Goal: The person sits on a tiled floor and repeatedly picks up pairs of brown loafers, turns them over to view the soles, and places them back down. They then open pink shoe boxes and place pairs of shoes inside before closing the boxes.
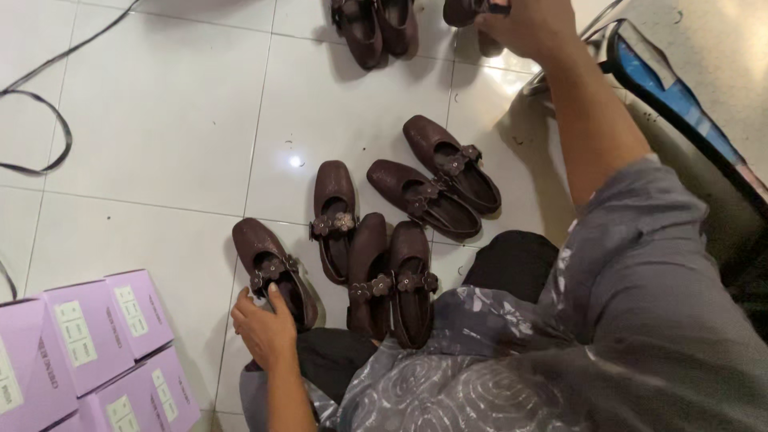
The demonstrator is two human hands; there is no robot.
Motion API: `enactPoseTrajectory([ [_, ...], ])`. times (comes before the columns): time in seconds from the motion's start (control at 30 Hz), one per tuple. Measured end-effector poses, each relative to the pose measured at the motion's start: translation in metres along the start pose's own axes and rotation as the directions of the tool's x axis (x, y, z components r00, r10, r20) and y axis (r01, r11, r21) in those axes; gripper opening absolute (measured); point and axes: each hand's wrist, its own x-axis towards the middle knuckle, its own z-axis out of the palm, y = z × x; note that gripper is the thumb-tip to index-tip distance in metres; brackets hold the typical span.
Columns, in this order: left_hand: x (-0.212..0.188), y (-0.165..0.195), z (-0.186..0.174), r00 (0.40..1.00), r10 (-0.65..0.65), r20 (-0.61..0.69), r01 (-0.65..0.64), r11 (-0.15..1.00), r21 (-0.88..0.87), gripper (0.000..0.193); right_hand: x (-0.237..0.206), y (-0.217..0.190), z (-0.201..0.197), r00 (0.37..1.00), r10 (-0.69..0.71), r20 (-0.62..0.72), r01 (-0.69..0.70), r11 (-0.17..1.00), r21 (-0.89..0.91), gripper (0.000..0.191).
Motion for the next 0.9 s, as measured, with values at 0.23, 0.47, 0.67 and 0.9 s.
enactPoseTrajectory([
  [0.23, 0.014, -0.026, 0.024, 0.976, 0.196, -0.096, -0.199, 0.980, -0.028, 0.052, -0.167, -0.048, 0.103, 0.552, 0.356, 0.754, -0.081, 0.923, -0.377, 0.056],
  [0.47, 0.053, -0.066, 0.047, 0.955, -0.284, -0.082, 0.258, 0.936, -0.238, 0.061, -0.267, -0.053, 0.099, 0.874, -0.087, 0.477, 0.147, 0.985, -0.091, 0.084],
  [0.67, 0.082, -0.070, 0.042, 0.714, -0.692, 0.109, 0.700, 0.698, -0.151, 0.110, -0.263, -0.045, 0.107, 0.798, -0.047, 0.601, 0.163, 0.976, -0.141, 0.067],
  [0.9, 0.089, -0.057, 0.043, 0.652, -0.729, 0.207, 0.758, 0.632, -0.162, 0.122, -0.214, -0.079, 0.053, 0.805, -0.139, 0.577, 0.161, 0.987, 0.013, 0.062],
])
